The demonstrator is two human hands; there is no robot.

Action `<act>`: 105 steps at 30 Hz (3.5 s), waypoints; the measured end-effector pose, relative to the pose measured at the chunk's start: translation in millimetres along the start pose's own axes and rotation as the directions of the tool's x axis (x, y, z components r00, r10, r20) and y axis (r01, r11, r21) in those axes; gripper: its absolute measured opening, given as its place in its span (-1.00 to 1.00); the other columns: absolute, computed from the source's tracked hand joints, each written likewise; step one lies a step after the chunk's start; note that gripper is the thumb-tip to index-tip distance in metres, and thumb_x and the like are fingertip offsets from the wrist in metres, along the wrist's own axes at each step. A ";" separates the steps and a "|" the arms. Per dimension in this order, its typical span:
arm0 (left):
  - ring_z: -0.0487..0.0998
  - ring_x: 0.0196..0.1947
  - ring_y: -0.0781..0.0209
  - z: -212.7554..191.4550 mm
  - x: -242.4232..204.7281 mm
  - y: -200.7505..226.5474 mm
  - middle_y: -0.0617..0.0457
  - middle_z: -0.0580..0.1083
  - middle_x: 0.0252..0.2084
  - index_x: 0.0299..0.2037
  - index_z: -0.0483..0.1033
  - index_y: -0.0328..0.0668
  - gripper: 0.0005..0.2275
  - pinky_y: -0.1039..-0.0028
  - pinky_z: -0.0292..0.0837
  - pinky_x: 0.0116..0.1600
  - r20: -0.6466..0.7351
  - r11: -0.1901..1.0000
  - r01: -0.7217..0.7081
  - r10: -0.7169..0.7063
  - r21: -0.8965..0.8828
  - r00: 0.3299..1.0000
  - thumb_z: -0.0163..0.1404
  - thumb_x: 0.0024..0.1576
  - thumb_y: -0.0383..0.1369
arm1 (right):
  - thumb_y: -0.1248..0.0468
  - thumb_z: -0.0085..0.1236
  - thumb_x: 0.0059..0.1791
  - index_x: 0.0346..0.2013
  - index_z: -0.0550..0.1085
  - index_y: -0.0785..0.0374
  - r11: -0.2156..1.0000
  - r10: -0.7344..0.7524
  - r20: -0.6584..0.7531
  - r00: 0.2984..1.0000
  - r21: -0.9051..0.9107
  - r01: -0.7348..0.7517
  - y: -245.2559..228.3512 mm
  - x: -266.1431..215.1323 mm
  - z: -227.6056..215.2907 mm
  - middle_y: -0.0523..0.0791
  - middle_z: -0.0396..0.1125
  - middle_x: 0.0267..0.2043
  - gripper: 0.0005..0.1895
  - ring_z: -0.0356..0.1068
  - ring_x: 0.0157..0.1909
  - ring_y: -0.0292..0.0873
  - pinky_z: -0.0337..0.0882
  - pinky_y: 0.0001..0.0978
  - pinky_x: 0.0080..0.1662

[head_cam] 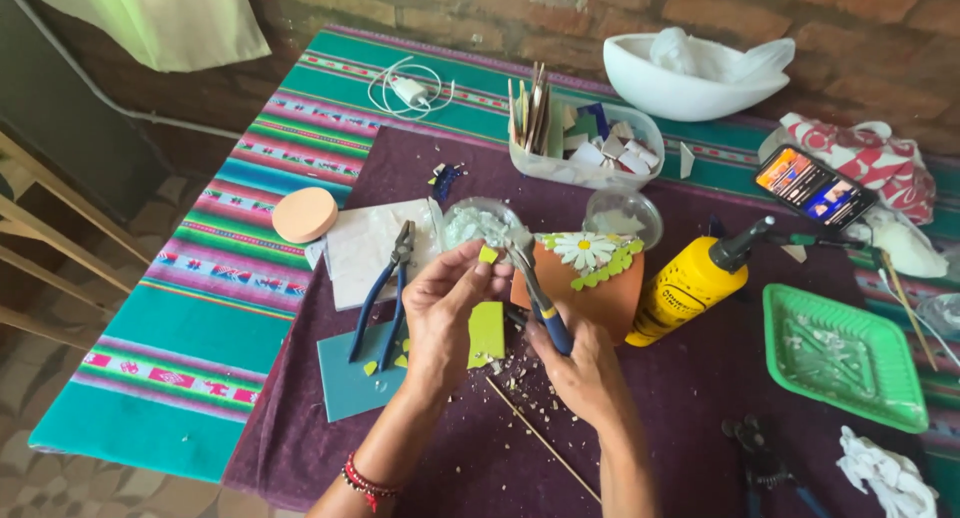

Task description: Decorating a small pot with mosaic pieces by cutting them with nippers and placing them on the pot's surface.

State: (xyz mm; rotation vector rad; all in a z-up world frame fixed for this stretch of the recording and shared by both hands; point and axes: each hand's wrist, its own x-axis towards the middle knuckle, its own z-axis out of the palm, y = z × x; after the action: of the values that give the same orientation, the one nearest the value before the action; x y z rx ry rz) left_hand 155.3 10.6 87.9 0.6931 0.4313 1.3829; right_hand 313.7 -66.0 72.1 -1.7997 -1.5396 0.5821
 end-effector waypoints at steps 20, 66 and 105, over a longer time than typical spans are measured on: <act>0.62 -0.48 0.12 -15.3 10.1 8.4 -0.12 0.62 -0.40 -0.29 0.67 -0.40 -0.90 0.40 0.61 -0.22 -0.069 0.994 0.011 -0.003 0.108 0.998 0.25 0.03 -0.53 | 0.04 0.17 -0.04 -0.16 0.45 0.13 0.966 -0.086 -0.099 0.991 -0.250 0.059 -3.3 -6.4 2.2 -0.16 0.46 -0.30 -0.70 0.49 -0.24 -0.09 0.44 -0.19 -0.15; 0.55 -0.46 0.28 -28.3 13.6 3.4 -0.02 0.59 -0.41 -0.24 0.63 -0.33 -0.86 0.48 0.58 -0.27 0.042 0.976 -0.052 0.044 0.211 0.998 0.15 0.18 -0.37 | -0.07 0.17 -0.05 -0.23 0.41 0.09 0.987 0.036 0.060 0.998 -0.161 -0.026 -1.0 -10.0 -1.7 -0.20 0.33 -0.43 -0.66 0.41 -0.36 -0.17 0.42 -0.24 -0.25; 0.61 -0.26 -0.08 -5.1 7.9 18.6 -0.27 0.55 -0.25 -0.35 0.63 -0.38 -0.94 0.13 0.57 -0.08 0.752 0.967 -0.251 0.130 0.049 0.646 0.22 0.03 -0.53 | 0.11 0.24 -0.13 0.45 0.09 0.36 0.609 -0.354 0.539 0.764 0.753 -0.249 14.0 -25.9 1.9 0.10 0.10 0.44 -0.07 0.12 0.48 0.11 0.12 0.11 0.49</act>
State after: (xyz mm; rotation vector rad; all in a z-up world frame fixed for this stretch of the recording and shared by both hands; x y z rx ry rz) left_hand 139.4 20.1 97.6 1.3926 -0.2177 1.1333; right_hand 316.6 -91.8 57.9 -0.8303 -1.3490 1.7067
